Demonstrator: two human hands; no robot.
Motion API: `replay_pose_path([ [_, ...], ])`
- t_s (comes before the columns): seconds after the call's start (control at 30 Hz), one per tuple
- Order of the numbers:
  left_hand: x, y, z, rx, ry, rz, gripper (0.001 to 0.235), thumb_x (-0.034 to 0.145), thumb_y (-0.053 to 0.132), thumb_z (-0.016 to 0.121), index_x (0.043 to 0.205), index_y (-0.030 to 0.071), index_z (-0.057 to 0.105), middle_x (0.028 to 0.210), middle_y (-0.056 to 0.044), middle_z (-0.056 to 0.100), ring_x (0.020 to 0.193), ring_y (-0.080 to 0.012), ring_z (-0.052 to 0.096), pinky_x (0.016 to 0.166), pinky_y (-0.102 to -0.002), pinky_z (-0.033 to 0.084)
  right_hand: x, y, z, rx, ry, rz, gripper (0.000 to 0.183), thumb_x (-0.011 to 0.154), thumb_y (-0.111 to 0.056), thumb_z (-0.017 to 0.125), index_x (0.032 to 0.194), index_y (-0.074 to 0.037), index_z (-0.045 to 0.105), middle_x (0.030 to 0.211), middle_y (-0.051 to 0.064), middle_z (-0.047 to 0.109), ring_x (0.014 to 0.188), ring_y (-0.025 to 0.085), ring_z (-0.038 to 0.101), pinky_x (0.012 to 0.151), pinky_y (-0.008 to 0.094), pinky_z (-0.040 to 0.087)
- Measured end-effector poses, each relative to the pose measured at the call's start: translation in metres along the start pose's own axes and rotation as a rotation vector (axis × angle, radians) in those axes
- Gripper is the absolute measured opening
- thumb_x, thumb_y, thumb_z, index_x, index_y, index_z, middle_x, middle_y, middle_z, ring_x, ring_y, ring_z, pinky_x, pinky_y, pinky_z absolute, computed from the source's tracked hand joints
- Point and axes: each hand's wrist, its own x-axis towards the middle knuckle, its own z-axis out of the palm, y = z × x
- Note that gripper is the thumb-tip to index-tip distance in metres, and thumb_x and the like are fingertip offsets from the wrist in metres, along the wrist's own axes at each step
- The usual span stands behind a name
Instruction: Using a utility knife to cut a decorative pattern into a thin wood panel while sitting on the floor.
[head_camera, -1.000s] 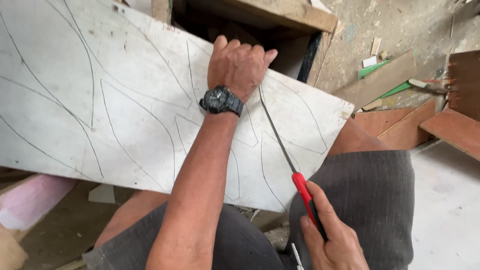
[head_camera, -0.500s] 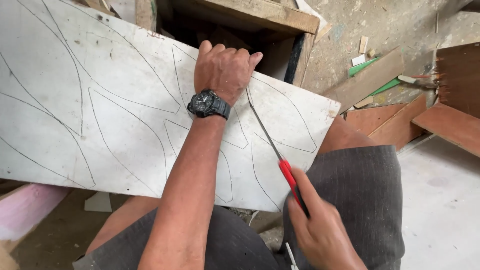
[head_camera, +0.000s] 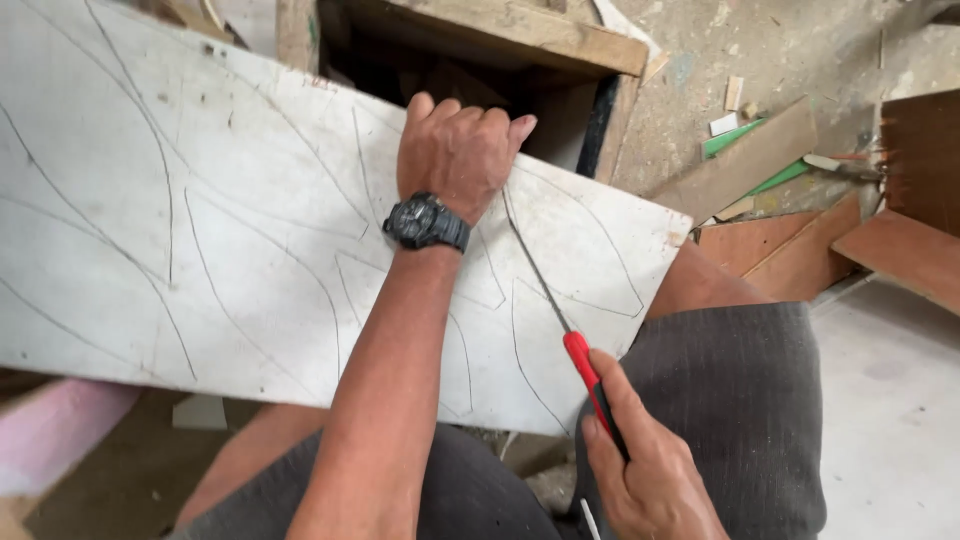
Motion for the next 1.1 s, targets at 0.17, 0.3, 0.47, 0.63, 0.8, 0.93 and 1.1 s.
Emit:
replay_pose_path([
  [0.17,-0.003,0.003,-0.006,-0.016,0.15,0.077,0.043,0.101,0.038,0.064,0.062,0.019,0.066,0.056,0.0,0.062,0.055,-0.0189,0.049,0.077,-0.036,0.04,0.031,-0.029,0.003,0.081,0.006,-0.08,0.062,0.09,-0.014,0.055,0.151,-0.018,0.047,0.087,0.011,0.077,0.059,0.02,0.063,0.055,0.038,0.051],
  [0.3,-0.005,0.003,-0.011,-0.02,0.009,-0.001,0.049,0.103,0.04,0.059,0.061,0.017,0.067,0.056,0.002,0.065,0.055,-0.0177,0.051,0.08,-0.035,0.04,0.034,-0.029,0.009,0.043,-0.005,-0.181,0.062,0.093,-0.014,0.053,0.154,-0.014,0.041,0.091,0.014,0.076,0.062,0.023,0.067,0.061,0.043,0.052],
  [0.47,-0.006,0.002,-0.005,-0.013,0.092,0.028,0.046,0.1,0.04,0.064,0.059,0.02,0.064,0.053,0.003,0.062,0.051,-0.0162,0.046,0.075,-0.034,0.041,0.03,-0.03,0.004,0.01,0.003,-0.128,0.062,0.094,-0.017,0.053,0.154,-0.014,0.042,0.084,0.012,0.075,0.059,0.022,0.063,0.057,0.041,0.051],
  [0.63,-0.004,-0.002,0.0,0.042,0.094,0.021,0.049,0.1,0.042,0.064,0.056,0.021,0.063,0.048,0.004,0.058,0.048,-0.0151,0.043,0.075,-0.035,0.041,0.038,-0.026,0.016,0.005,0.063,-0.222,0.06,0.094,-0.013,0.054,0.153,-0.009,0.043,0.083,0.012,0.075,0.057,0.021,0.064,0.055,0.041,0.051],
  [0.8,-0.003,0.001,0.0,0.041,0.086,0.025,0.049,0.1,0.043,0.065,0.057,0.021,0.064,0.048,0.003,0.059,0.049,-0.0158,0.043,0.076,-0.034,0.04,0.057,-0.056,0.009,0.014,0.007,-0.17,0.055,0.096,-0.015,0.05,0.151,-0.01,0.042,0.088,0.014,0.073,0.063,0.024,0.067,0.062,0.046,0.051],
  [0.93,-0.006,-0.002,0.002,0.009,0.12,0.006,0.047,0.099,0.04,0.065,0.057,0.019,0.064,0.049,0.002,0.059,0.05,-0.017,0.044,0.077,-0.034,0.04,0.034,-0.04,0.01,0.001,0.009,-0.121,0.059,0.093,-0.013,0.053,0.152,-0.014,0.043,0.083,0.012,0.074,0.06,0.024,0.065,0.058,0.043,0.049],
  [1.1,-0.005,0.002,0.002,0.02,0.11,0.026,0.051,0.099,0.042,0.068,0.054,0.02,0.061,0.046,0.003,0.056,0.048,-0.0154,0.041,0.075,-0.033,0.04,0.009,-0.017,-0.001,-0.043,0.003,0.022,0.061,0.094,-0.017,0.053,0.154,-0.019,0.041,0.092,0.009,0.082,0.061,0.02,0.071,0.061,0.041,0.053],
])
